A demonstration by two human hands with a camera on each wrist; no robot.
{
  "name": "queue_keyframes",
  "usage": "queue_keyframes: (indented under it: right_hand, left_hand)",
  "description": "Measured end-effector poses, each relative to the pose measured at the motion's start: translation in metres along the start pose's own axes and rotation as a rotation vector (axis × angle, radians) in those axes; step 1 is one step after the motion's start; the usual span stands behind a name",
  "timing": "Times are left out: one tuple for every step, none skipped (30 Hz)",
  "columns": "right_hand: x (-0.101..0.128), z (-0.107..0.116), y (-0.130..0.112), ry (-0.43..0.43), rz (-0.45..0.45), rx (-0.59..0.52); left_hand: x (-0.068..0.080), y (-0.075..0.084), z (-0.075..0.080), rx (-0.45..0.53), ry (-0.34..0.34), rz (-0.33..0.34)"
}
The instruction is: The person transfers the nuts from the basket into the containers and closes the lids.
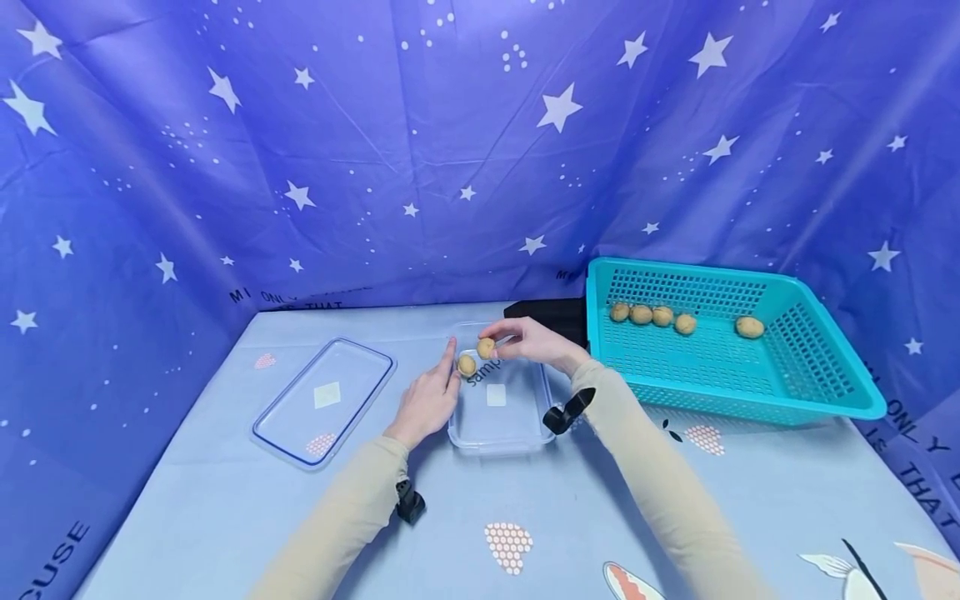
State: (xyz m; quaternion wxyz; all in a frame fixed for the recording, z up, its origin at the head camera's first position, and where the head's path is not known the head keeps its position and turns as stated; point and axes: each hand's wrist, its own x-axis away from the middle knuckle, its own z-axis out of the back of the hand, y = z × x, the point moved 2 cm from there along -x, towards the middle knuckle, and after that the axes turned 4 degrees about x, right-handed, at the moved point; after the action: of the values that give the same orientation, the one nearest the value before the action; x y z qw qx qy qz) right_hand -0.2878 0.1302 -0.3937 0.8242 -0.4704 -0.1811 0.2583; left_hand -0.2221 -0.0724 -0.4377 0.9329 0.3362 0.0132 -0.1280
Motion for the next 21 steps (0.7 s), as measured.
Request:
queue_keyframes:
  right_hand:
    - [0.0000,-0.0009,0.0008,0.003,0.002,0.012]
    - [0.0002,-0.0014,0.0010,0.008,0.003,0.020]
    - [0.0003,-0.0017,0.0011,0.012,0.007,0.030]
    - [0.0004,-0.0019,0.0008,0.015,0.011,0.032]
    - [0.0002,-0.0016,0.0011,0.021,0.014,0.031]
    - [0.0003,-0.0014,0.0007,0.026,0.014,0.031]
    - [0.0000,-0.0009,0.0014,0.029,0.016,0.027]
    - [-0.0004,-0.0005,0.0021,0.030,0.017,0.020]
    - [-0.0007,-0.0001,0.0028,0.032,0.019,0.017]
    - [-0.0011,0.0001,0.0038,0.031,0.020,0.011]
    - [-0.0012,0.0002,0.0045,0.031,0.020,0.004]
    - [-0.0013,0.0001,0.0051,0.028,0.019,-0.005]
    - [-0.0012,-0.0001,0.0055,0.027,0.016,-0.014]
    - [-0.0009,-0.0005,0.0055,0.026,0.012,-0.022]
    - [-0.0006,-0.0010,0.0053,0.026,0.010,-0.022]
    - [-0.0002,-0.0016,0.0050,0.025,0.009,-0.020]
    - [0.0004,-0.0021,0.0043,0.025,0.008,-0.019]
    - [0.0009,-0.0027,0.0038,0.026,0.009,-0.019]
    - [0.0015,-0.0032,0.0032,0.026,0.008,-0.016]
    - [0.0020,-0.0038,0.0029,0.023,0.012,-0.012]
    - [0.0029,-0.0041,0.0021,0.021,0.017,-0.004]
  left_hand:
    - [0.0002,-0.0001,-0.0002,-0.002,0.001,0.004]
    - [0.0004,-0.0003,-0.0002,-0.006,0.005,0.005]
    - [0.0003,-0.0005,-0.0001,-0.011,0.009,0.007]
    - [0.0003,-0.0005,0.0001,-0.013,0.014,0.010]
    - [0.0000,-0.0007,0.0003,-0.017,0.021,0.010]
    - [-0.0003,-0.0007,0.0006,-0.020,0.028,0.010]
    - [-0.0006,-0.0006,0.0009,-0.020,0.034,0.008]
    - [-0.0009,-0.0008,0.0011,-0.020,0.039,0.004]
    - [-0.0012,-0.0008,0.0013,-0.019,0.041,0.004]
    - [-0.0014,-0.0010,0.0013,-0.019,0.043,0.002]
    - [-0.0016,-0.0011,0.0012,-0.020,0.043,0.001]
    - [-0.0017,-0.0013,0.0010,-0.022,0.043,0.001]
    - [-0.0019,-0.0016,0.0007,-0.025,0.043,0.001]
    - [-0.0021,-0.0020,0.0002,-0.030,0.043,0.001]
    - [-0.0022,-0.0022,-0.0003,-0.035,0.043,0.005]
    - [-0.0022,-0.0024,-0.0007,-0.039,0.043,0.009]
    - [-0.0022,-0.0024,-0.0011,-0.040,0.042,0.012]
    - [-0.0021,-0.0025,-0.0016,-0.041,0.041,0.015]
    - [-0.0023,-0.0029,-0.0021,-0.043,0.040,0.018]
    - [-0.0022,-0.0029,-0.0025,-0.043,0.038,0.022]
    - [-0.0018,-0.0027,-0.0029,-0.040,0.036,0.025]
